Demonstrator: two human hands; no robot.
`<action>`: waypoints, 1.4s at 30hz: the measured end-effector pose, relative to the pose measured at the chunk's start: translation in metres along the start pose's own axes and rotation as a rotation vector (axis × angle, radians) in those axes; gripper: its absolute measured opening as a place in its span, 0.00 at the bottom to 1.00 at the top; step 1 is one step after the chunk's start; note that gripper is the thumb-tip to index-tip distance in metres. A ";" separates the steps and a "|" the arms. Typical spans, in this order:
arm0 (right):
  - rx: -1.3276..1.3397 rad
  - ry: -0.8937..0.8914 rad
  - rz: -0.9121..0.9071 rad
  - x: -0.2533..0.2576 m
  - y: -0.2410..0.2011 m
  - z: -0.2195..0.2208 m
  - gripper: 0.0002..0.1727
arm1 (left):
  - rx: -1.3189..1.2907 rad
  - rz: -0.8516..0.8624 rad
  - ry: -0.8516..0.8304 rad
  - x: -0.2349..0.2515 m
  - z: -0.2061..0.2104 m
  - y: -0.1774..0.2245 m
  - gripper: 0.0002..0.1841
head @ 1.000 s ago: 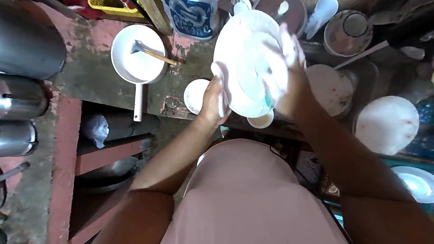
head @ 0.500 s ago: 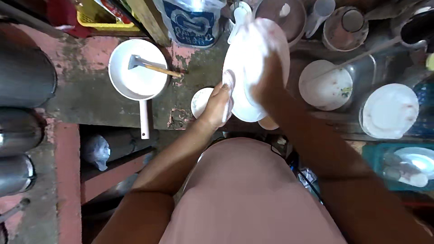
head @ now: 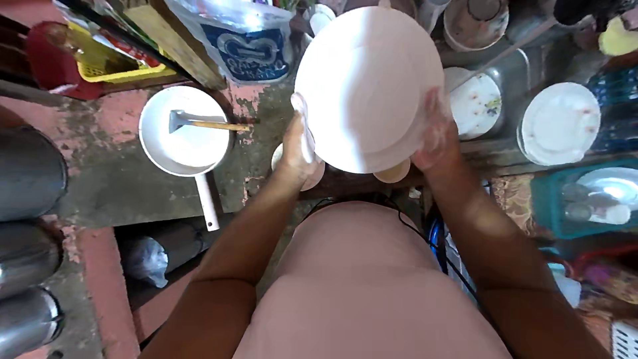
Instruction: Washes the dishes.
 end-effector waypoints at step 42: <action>-1.469 0.452 0.167 -0.031 -0.121 -0.507 0.23 | 0.942 -0.450 -0.358 0.090 0.420 -0.428 0.33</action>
Point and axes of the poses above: each hand's wrist, its own x-axis towards the middle knuckle, its own z-axis out of the palm, y = z × x, the point moved 8 cm from there along x, towards the middle knuckle, and after that the axes turned 7 degrees about z, right-handed, at the moved point
